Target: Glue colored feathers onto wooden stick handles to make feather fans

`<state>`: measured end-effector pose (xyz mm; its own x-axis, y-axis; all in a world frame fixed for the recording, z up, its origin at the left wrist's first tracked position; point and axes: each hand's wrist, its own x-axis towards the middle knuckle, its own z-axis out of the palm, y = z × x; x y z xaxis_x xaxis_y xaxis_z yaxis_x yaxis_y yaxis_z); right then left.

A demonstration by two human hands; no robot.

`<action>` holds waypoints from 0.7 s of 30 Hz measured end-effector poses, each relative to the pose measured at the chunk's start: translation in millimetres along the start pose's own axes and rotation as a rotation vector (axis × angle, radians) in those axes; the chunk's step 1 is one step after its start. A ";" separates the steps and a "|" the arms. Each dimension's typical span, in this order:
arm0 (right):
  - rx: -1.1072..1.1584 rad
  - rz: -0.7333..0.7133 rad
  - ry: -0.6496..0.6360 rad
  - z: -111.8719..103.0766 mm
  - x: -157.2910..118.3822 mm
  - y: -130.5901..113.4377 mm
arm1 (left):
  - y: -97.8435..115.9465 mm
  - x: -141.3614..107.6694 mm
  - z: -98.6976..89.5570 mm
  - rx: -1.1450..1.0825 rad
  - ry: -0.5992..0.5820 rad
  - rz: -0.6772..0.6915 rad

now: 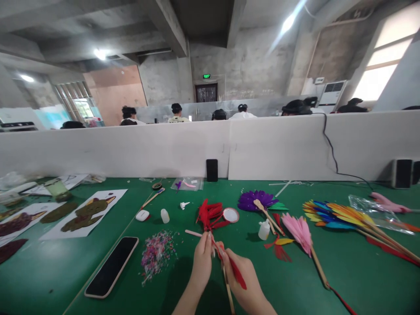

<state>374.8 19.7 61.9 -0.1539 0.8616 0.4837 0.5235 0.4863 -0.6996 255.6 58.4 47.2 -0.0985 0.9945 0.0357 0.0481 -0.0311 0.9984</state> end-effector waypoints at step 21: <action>0.361 0.356 0.025 -25.3 -55.3 -26.6 | 25.7 -56.0 -9.7 0.108 -0.201 0.032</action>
<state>390.6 -44.5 67.1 0.0036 0.9815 0.1912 0.2158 0.1859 -0.9586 252.7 0.9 71.3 0.1046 0.9934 0.0463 0.1550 -0.0623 0.9859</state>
